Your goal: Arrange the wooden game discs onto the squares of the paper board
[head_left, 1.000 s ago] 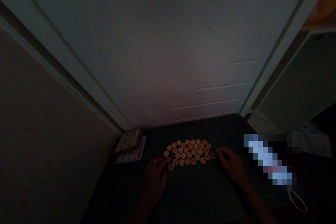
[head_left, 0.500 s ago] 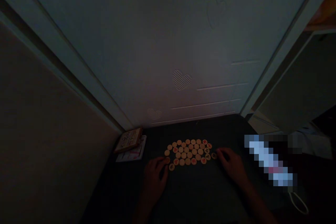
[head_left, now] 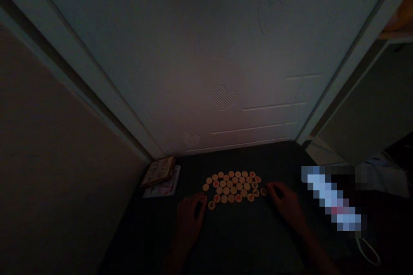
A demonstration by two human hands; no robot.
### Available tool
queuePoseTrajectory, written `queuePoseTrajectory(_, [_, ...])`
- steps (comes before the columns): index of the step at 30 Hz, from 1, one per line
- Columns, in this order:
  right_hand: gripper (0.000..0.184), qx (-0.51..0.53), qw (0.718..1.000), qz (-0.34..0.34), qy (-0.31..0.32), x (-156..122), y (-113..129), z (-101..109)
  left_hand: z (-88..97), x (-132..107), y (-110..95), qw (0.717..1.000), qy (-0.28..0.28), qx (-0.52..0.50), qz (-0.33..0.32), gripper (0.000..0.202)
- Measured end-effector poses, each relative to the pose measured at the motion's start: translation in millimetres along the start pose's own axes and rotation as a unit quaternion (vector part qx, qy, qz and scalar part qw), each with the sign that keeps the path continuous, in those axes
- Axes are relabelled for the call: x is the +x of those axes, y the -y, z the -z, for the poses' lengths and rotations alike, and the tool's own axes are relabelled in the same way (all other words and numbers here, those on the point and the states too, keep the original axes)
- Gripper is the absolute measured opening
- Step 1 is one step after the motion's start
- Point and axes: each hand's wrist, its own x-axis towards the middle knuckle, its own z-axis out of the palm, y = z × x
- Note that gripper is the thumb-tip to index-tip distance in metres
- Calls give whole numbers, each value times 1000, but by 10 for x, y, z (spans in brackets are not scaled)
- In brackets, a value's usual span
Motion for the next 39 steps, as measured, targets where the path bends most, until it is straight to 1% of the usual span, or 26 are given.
queuePoseTrajectory(5, [41, 3, 1000, 7, -1, -4, -12, -5, -12, -45, 9, 998, -17, -49, 30, 27])
queuePoseTrajectory(10, [42, 4, 1000, 11, 8, -9, -28, -10, -6, -66, 28, 998, -17, -55, 30, 29])
queuePoseTrajectory(16, [39, -2, 1000, 14, 10, -9, -25, -2, -10, -61, 39, 998, -23, -58, 26, 27])
queuePoseTrajectory(19, [36, -9, 999, 50, 3, -24, 20, 11, -6, -53, 38, 998, -18, -60, 27, 27])
queuePoseTrajectory(21, [32, -17, 996, 86, 12, -61, 76, 10, -5, -47, 32, 997, -22, -63, 34, 27])
queuePoseTrajectory(24, [26, -17, 989, 142, 33, -164, 188, -17, 0, -43, 11, 995, -29, -71, 58, 26])
queuePoseTrajectory(27, [21, -18, 983, 182, 25, -289, 292, -63, 14, -46, -15, 993, -27, -80, 84, 27])
queuePoseTrajectory(32, [21, -22, 974, 226, 19, -389, 387, -158, 29, -52, -7, 992, -33, -83, 92, 29])
queuePoseTrajectory(36, [22, -49, 967, 248, 26, -351, 442, -248, 13, -57, 30, 992, -36, -87, 88, 28])
queuePoseTrajectory(39, [22, -73, 961, 263, 43, -309, 496, -295, 0, -58, 43, 991, -37, -90, 88, 29])
